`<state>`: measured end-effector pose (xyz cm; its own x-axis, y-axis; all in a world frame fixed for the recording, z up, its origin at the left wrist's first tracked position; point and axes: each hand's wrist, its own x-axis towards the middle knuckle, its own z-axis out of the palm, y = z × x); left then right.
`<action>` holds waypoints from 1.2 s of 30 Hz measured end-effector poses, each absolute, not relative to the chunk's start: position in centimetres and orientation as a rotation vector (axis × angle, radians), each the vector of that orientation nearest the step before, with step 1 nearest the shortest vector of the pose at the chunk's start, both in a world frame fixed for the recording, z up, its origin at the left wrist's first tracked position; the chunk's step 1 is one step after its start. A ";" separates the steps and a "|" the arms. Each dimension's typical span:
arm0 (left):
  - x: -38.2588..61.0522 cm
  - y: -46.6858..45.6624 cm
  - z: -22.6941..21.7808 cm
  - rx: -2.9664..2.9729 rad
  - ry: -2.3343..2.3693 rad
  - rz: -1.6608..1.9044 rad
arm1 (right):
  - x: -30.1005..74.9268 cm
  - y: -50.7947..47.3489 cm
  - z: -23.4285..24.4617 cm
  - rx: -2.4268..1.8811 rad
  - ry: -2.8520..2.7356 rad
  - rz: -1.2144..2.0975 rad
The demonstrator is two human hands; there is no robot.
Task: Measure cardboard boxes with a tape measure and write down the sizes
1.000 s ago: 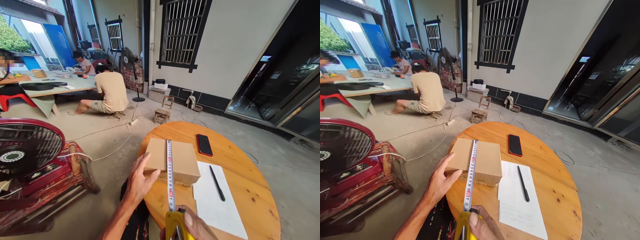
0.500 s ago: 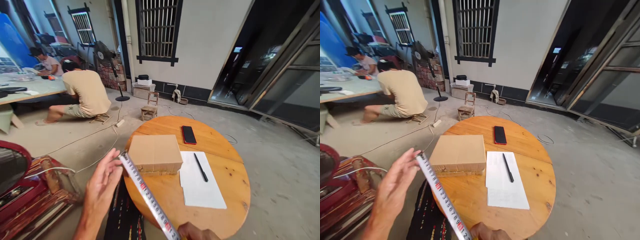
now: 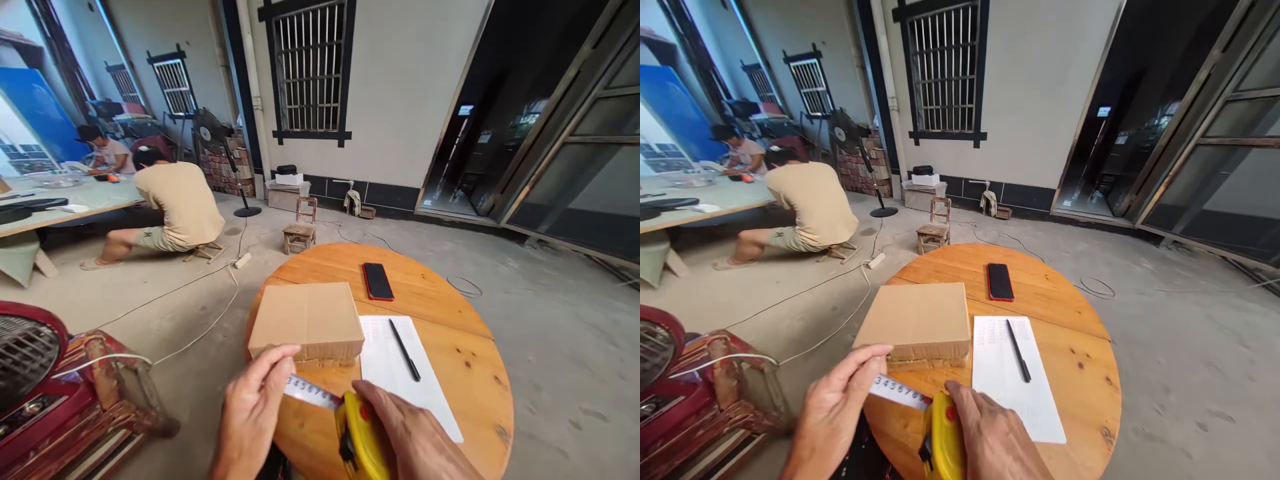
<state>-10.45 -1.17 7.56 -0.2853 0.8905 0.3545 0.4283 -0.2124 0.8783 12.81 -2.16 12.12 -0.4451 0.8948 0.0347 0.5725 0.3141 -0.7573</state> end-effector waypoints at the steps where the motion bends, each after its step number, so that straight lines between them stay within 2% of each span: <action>1: -9.9 -0.6 7.6 1.673 1.597 1.532 | 11.7 -1.3 13.1 -1.270 -2.236 0.869; 4: -9.9 0.8 7.4 1.911 1.642 1.678 | 8.7 2.2 15.1 -1.154 -2.496 0.615; 8: -11.7 1.6 5.4 1.994 1.923 1.732 | 6.0 8.6 14.8 -1.030 -2.645 0.340; 14: -12.3 2.1 1.3 2.316 2.138 1.398 | 4.4 13.6 13.1 -0.944 -2.729 0.434; 17: -13.2 3.2 0.8 2.374 2.137 1.342 | 7.2 12.8 13.6 -0.906 -2.600 0.459; 19: -14.5 4.5 0.9 2.372 2.136 1.333 | 10.8 11.9 13.4 -1.067 -2.463 0.462; 22: -16.6 6.5 1.6 2.419 2.058 1.309 | 17.3 10.5 10.8 -1.400 -2.364 0.405; 26: -16.7 5.9 2.6 2.402 2.017 1.416 | 23.3 9.2 5.0 -1.624 -2.551 0.061; 30: -11.9 1.9 2.3 2.272 1.960 1.670 | 24.6 8.8 1.9 -1.405 -2.761 -0.176; 36: -2.1 -0.8 0.5 2.590 1.394 1.205 | 25.3 9.6 1.7 -1.057 -2.891 -0.287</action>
<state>-2.14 -0.81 0.48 0.3279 0.7003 0.6341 0.7288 -0.6146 0.3019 25.27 9.57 1.67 -0.7652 0.6344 0.1101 0.6436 0.7492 0.1562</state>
